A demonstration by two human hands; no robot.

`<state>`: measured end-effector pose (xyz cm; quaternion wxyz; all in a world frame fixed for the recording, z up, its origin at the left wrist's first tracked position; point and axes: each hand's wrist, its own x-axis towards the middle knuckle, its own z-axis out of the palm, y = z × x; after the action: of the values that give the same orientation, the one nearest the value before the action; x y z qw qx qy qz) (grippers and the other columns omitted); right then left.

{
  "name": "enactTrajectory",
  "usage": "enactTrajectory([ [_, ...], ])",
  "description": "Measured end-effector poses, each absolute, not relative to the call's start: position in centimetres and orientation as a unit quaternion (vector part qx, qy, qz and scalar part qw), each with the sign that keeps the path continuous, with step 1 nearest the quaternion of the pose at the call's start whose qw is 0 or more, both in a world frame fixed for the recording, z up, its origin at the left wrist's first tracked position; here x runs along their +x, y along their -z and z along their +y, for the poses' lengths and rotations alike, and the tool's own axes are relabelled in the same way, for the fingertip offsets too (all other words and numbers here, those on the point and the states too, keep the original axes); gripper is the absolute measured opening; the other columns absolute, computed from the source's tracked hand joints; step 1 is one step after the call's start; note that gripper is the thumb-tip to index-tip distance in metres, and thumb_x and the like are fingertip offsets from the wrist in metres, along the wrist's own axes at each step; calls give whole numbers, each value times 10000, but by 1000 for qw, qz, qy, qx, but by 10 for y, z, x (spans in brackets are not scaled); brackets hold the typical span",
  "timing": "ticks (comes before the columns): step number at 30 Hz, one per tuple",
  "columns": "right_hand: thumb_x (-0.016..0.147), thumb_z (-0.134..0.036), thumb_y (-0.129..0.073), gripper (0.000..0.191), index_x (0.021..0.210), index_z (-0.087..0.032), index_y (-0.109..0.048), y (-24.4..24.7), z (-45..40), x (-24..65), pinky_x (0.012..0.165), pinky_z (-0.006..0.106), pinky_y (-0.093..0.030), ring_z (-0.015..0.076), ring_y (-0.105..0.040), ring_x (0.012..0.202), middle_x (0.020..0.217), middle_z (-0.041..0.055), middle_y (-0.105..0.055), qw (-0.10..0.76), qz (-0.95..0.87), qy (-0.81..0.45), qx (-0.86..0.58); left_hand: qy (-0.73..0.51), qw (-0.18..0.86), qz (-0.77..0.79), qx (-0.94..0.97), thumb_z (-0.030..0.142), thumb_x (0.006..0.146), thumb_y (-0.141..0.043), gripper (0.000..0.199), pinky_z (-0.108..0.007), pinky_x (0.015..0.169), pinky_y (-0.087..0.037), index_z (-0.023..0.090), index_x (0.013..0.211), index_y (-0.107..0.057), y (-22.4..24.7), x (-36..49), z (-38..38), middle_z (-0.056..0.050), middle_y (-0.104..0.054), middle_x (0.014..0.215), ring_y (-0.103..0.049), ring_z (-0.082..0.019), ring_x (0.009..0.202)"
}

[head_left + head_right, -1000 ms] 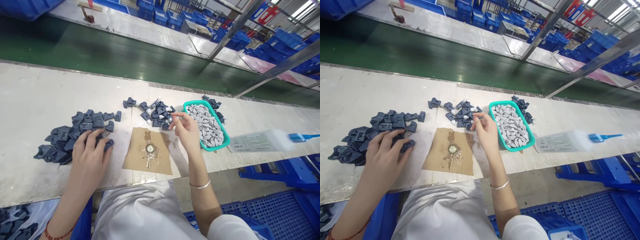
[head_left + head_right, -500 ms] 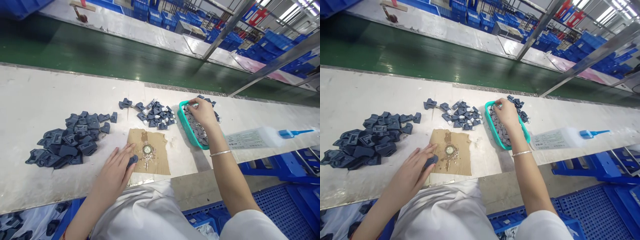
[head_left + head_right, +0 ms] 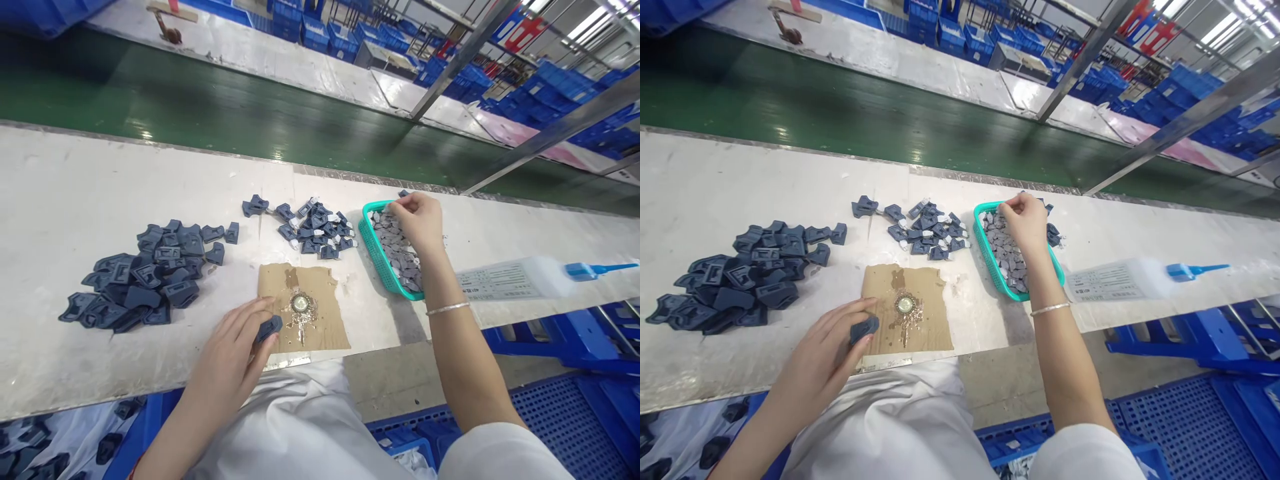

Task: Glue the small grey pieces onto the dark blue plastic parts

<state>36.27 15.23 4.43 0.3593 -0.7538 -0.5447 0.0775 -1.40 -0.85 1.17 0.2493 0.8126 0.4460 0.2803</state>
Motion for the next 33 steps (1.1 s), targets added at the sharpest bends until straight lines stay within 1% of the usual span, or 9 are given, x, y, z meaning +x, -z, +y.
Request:
enactTrajectory([
  [3,862,-300,-570,117,790,-238,-502,-54,132,348,587,329,-512,188,-647,662,769,61,-683,458,-537,-146,-693,-325,324,475,751,247,985,-532,208,-348,959,-529,249,1187,-578,-15,-14,-8,-56,-714,1222,-658,-220,1140],
  [6,906,-338,-565,143,806,-238,-539,-66,100,316,507,278,-440,134,-528,535,677,0,-596,494,-551,-199,-642,-356,442,513,644,302,972,-573,180,-297,833,-542,250,1138,-623,-17,-9,-8,-48,-728,1139,-677,-207,1025],
  [8,913,-367,-601,166,856,-216,-638,-69,76,290,487,261,-391,120,-484,518,640,-15,-568,467,-570,-265,-622,-377,521,513,568,327,957,-601,177,-284,797,-539,240,1108,-631,-19,-3,-8,-59,-725,1142,-671,-209,1030],
  [10,880,-376,-682,173,907,-206,-666,-65,56,265,475,250,-369,116,-480,502,610,-27,-582,446,-555,-348,-610,-401,574,503,506,321,939,-629,172,-280,820,-537,232,1086,-628,-20,3,-8,-63,-717,1157,-661,-209,1066],
  [12,841,-389,-739,215,821,-196,-647,-54,41,246,476,246,-355,110,-472,491,587,-29,-591,435,-537,-407,-598,-416,600,497,470,306,929,-644,173,-275,851,-534,229,1083,-632,-21,7,-7,-59,-713,1150,-657,-198,1066],
  [15,862,-424,-721,296,718,-186,-623,-34,29,226,508,247,-364,113,-481,520,583,-21,-589,398,-544,-435,-597,-419,605,482,476,307,939,-638,187,-270,887,-532,223,1105,-660,-17,10,-4,-61,-705,1141,-658,-186,1052],
  [21,980,-386,-603,297,758,-191,-628,-17,24,213,561,245,-388,121,-512,564,624,-22,-597,314,-666,-367,-568,-397,569,477,539,300,986,-577,191,-264,929,-503,236,1138,-672,-3,10,-1,-57,-659,1209,-624,-177,1112],
  [26,1026,-297,-551,261,794,-194,-616,-16,26,207,666,263,-439,155,-602,667,726,26,-675,283,-769,-260,-512,-361,541,483,586,295,1021,-504,202,-267,893,-482,245,1169,-632,0,12,-2,-37,-647,1161,-618,-161,1050],
  [33,1048,-285,-497,272,799,-206,-573,-16,27,206,676,272,-447,173,-622,693,747,43,-672,240,-804,-204,-504,-325,495,494,637,271,1027,-475,171,-239,784,-467,243,1127,-610,-5,13,-1,-8,-641,1071,-602,-133,896],
])
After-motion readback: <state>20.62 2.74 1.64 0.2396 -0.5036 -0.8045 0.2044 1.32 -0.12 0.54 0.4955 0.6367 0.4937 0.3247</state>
